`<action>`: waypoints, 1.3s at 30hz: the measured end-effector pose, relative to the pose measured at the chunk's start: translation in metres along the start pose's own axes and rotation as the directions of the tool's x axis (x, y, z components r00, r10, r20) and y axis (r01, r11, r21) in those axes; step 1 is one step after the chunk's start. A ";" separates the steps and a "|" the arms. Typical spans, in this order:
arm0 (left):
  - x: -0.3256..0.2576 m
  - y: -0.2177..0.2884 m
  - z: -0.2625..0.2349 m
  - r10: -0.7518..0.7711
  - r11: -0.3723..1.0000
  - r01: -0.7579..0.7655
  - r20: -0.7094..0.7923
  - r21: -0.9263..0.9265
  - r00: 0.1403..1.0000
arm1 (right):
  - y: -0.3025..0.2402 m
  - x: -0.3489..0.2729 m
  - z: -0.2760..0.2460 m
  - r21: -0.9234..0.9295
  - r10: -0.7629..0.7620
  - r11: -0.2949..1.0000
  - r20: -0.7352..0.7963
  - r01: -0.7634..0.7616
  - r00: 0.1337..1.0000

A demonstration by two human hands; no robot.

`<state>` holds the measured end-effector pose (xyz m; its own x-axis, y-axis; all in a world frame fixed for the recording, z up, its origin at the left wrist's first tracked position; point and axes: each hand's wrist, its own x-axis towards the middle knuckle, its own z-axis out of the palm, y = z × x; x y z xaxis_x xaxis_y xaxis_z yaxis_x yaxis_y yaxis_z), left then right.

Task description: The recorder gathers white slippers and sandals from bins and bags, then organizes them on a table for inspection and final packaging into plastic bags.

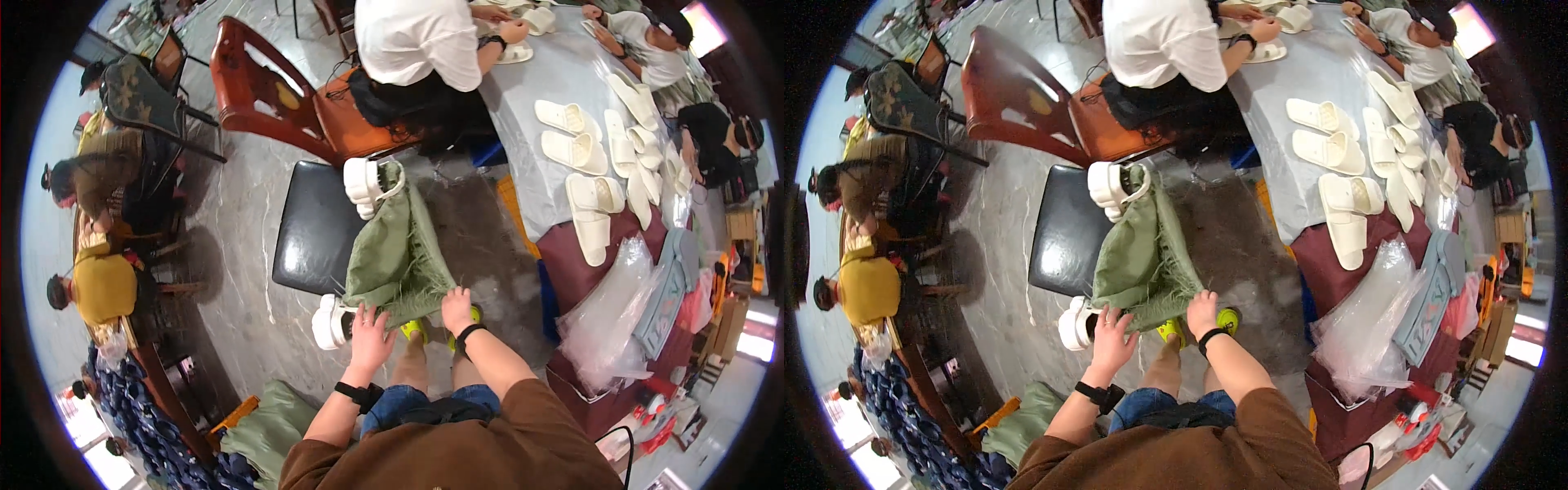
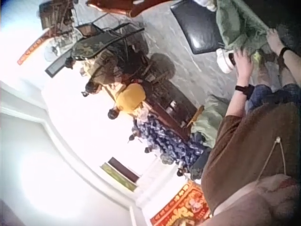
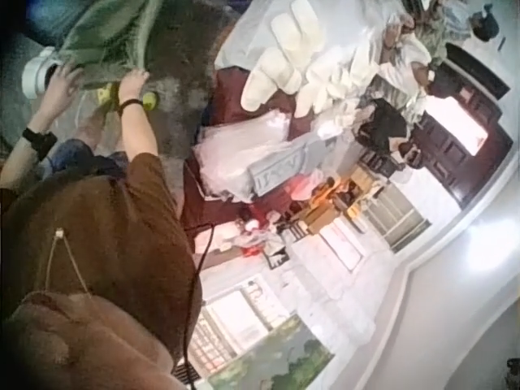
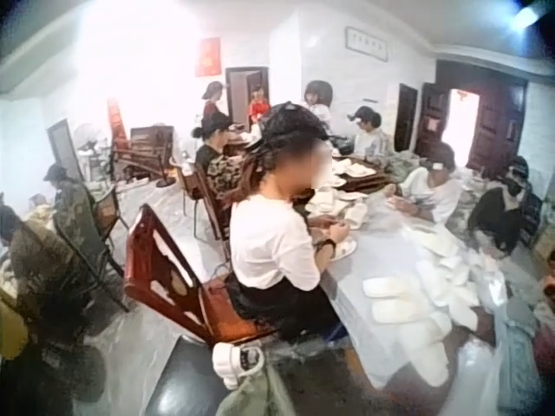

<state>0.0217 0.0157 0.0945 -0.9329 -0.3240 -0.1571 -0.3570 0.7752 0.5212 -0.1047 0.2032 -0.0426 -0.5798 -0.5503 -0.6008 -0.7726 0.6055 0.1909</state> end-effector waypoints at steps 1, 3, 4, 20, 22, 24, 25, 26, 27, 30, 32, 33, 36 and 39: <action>-0.004 -0.004 0.013 -0.029 0.998 0.027 0.049 0.048 0.998 | 0.009 -0.010 -0.002 0.023 0.040 0.999 0.014 -0.040 0.999; -0.005 -0.012 0.034 -0.046 0.988 0.027 0.118 0.154 0.992 | 0.020 -0.027 -0.007 0.111 0.082 0.991 -0.023 -0.079 0.996; -0.005 -0.013 0.039 -0.033 0.974 0.002 0.131 0.227 0.991 | 0.024 -0.038 -0.014 0.194 0.111 0.976 -0.060 -0.097 0.992; -0.025 0.040 0.043 -0.105 0.983 0.115 -0.073 0.144 0.992 | 0.096 -0.094 -0.001 0.753 -0.057 0.547 -0.402 0.365 0.914; -0.046 0.044 0.056 -0.254 0.966 0.257 -0.064 0.034 0.965 | 0.107 -0.093 -0.005 0.845 -0.130 0.328 -0.403 0.423 0.906; -0.064 0.042 0.071 -0.391 0.917 0.386 -0.036 -0.098 0.920 | 0.118 -0.086 -0.010 0.831 -0.137 0.336 -0.423 0.444 0.896; -0.072 0.041 0.076 -0.488 0.859 0.479 -0.003 -0.182 0.873 | 0.122 -0.081 -0.014 0.827 -0.128 0.337 -0.435 0.451 0.891; -0.078 0.040 0.082 -0.574 0.783 0.562 0.040 -0.264 0.818 | 0.126 -0.076 -0.019 0.822 -0.119 0.339 -0.446 0.458 0.887; -0.084 0.036 0.088 -0.588 0.775 0.572 0.025 -0.269 0.808 | 0.129 -0.073 -0.025 0.813 -0.055 0.344 -0.482 0.470 0.875; -0.090 0.026 0.100 -0.702 0.623 0.631 0.025 -0.462 0.712 | 0.139 -0.052 -0.046 0.834 -0.056 0.398 -0.394 0.383 0.917; -0.095 0.004 0.112 -0.826 0.345 0.643 0.106 -0.684 0.554 | 0.131 -0.037 -0.071 0.855 -0.055 0.344 -0.395 0.389 0.917; -0.095 0.003 0.119 -0.876 0.028 0.587 0.263 -0.809 0.404 | 0.131 -0.030 -0.083 0.855 -0.042 0.346 -0.398 0.387 0.916; -0.077 -0.014 0.114 -0.749 -0.295 0.473 0.508 -0.830 0.425 | 0.130 0.006 -0.118 0.811 -0.050 0.389 -0.456 0.438 0.889; -0.049 -0.002 0.094 -0.732 -0.379 0.406 0.538 -0.831 0.418 | 0.125 0.049 -0.151 0.756 -0.016 0.442 -0.532 0.483 0.847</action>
<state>0.0633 0.0810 0.0224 -0.1545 -0.4107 -0.8986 -0.2047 -0.8765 0.4358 -0.2686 0.1648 0.0687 -0.6160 -0.7815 -0.0991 -0.4258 0.4362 -0.7927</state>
